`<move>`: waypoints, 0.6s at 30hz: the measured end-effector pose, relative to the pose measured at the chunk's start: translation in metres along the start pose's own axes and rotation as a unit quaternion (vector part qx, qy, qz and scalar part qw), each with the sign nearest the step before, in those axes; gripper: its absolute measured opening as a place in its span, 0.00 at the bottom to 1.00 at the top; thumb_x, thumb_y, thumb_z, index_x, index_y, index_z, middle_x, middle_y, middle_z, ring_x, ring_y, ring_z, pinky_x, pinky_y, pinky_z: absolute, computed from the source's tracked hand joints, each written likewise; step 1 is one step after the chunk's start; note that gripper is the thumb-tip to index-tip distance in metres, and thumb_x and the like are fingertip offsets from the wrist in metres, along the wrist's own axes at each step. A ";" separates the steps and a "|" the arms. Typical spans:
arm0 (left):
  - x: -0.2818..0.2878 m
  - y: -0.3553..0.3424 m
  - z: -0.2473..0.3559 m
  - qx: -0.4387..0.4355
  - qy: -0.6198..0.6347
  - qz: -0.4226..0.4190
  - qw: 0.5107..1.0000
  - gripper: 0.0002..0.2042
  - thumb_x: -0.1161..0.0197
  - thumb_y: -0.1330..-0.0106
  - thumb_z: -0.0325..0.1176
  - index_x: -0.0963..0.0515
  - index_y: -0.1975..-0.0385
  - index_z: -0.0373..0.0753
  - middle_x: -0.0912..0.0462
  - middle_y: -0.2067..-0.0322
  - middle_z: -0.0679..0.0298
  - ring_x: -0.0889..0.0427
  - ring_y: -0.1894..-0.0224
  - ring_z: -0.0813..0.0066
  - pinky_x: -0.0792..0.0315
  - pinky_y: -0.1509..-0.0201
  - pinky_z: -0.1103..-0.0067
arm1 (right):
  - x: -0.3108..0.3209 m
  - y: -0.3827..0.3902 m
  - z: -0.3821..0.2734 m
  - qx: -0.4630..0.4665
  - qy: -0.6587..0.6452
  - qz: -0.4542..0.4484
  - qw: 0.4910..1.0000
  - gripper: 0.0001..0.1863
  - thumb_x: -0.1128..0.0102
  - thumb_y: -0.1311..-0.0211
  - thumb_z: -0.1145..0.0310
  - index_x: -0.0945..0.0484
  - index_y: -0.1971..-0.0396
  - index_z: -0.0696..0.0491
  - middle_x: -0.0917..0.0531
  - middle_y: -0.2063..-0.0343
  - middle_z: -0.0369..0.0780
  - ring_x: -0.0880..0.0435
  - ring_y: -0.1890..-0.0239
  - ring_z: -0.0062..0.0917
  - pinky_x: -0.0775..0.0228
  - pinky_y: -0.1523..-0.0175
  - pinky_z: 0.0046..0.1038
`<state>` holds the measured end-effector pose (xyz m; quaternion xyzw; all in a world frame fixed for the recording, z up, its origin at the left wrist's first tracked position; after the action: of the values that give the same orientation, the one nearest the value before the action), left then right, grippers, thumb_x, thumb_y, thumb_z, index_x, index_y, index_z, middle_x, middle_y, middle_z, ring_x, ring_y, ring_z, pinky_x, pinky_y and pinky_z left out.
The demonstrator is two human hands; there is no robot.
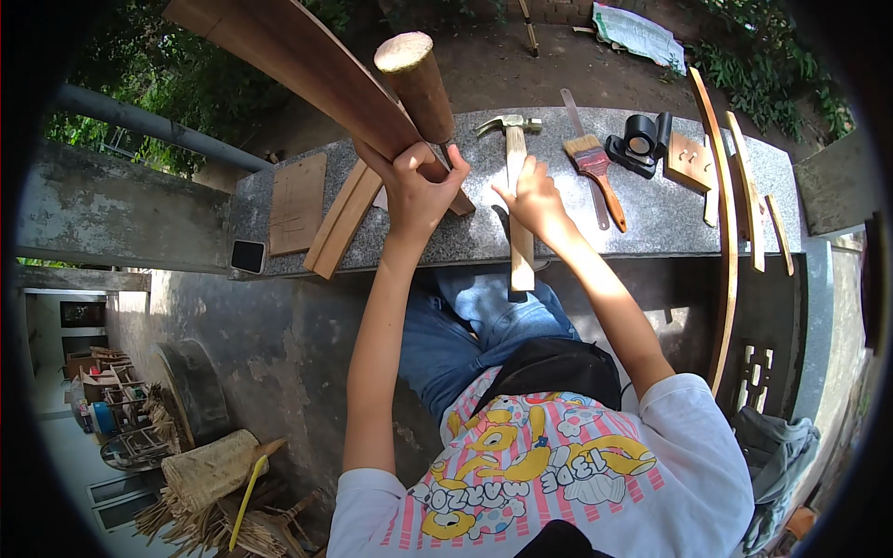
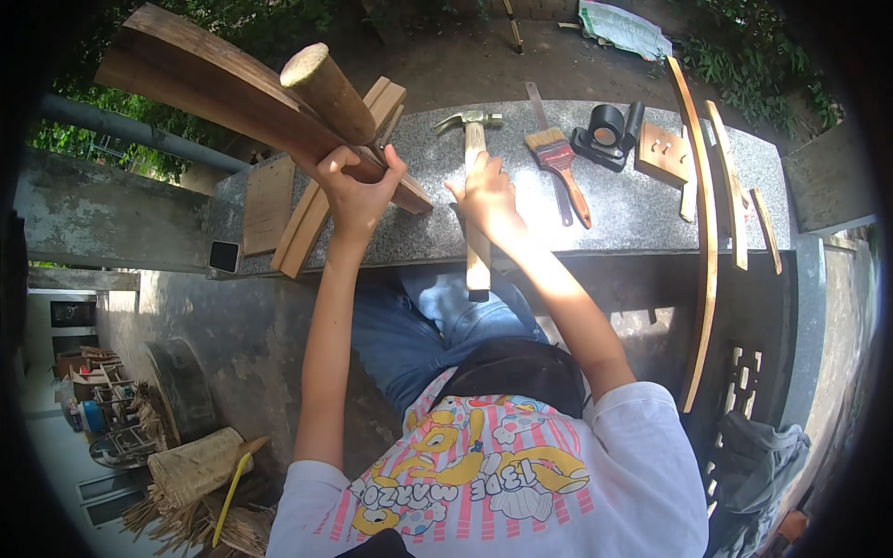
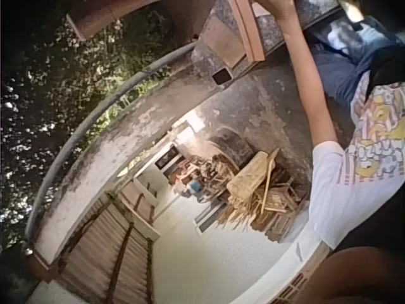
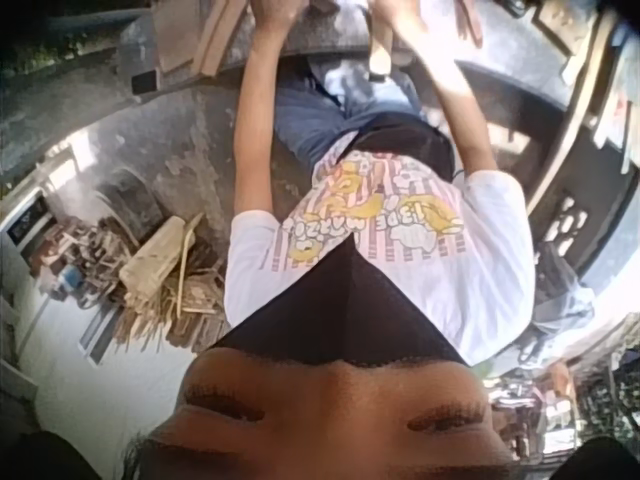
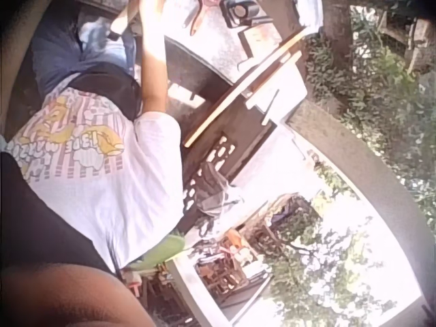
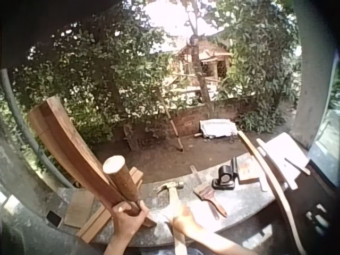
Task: Hammering a piece of wood and then applying a layer of varnish or stain with a brush.
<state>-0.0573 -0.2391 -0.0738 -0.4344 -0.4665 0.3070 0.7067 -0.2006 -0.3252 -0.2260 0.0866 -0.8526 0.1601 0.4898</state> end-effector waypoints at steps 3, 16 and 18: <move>-0.003 0.005 -0.002 0.000 0.000 -0.008 1.000 0.29 0.25 0.52 0.28 0.43 0.62 0.40 0.39 0.65 0.58 0.31 0.69 0.67 0.32 0.67 0.71 | -0.023 0.001 0.011 -0.015 -0.031 -0.024 0.999 0.40 0.29 0.49 0.53 0.41 0.48 0.64 0.27 0.60 0.53 0.16 0.64 0.44 0.21 0.64 0.37; -0.002 0.008 -0.016 0.081 0.105 -0.049 0.990 0.27 0.28 0.51 0.28 0.37 0.56 0.50 0.61 0.37 0.35 0.48 0.38 0.20 0.29 0.47 0.50 | 0.105 0.000 0.009 -0.089 -0.584 -0.249 0.767 0.38 0.36 0.42 0.61 0.41 0.37 0.65 0.21 0.67 0.43 0.19 0.72 0.22 0.26 0.68 0.24; -0.001 0.002 -0.010 0.062 0.075 -0.049 0.994 0.26 0.28 0.51 0.28 0.37 0.56 0.51 0.61 0.36 0.36 0.49 0.38 0.19 0.28 0.48 0.50 | 0.165 0.010 -0.015 0.053 -0.573 -0.216 0.789 0.38 0.37 0.41 0.60 0.41 0.36 0.64 0.22 0.70 0.42 0.20 0.72 0.22 0.26 0.68 0.24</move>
<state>-0.0485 -0.2423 -0.0777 -0.3883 -0.4133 0.2666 0.7793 -0.2744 -0.3090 -0.0787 0.3706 -0.9259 0.0164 -0.0718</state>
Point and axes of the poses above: each hand's wrist, its own y-axis away from the middle knuckle, its own x-axis out of the back of the hand, z = x × y, the point moved 8 cm from there along -y, towards the middle knuckle
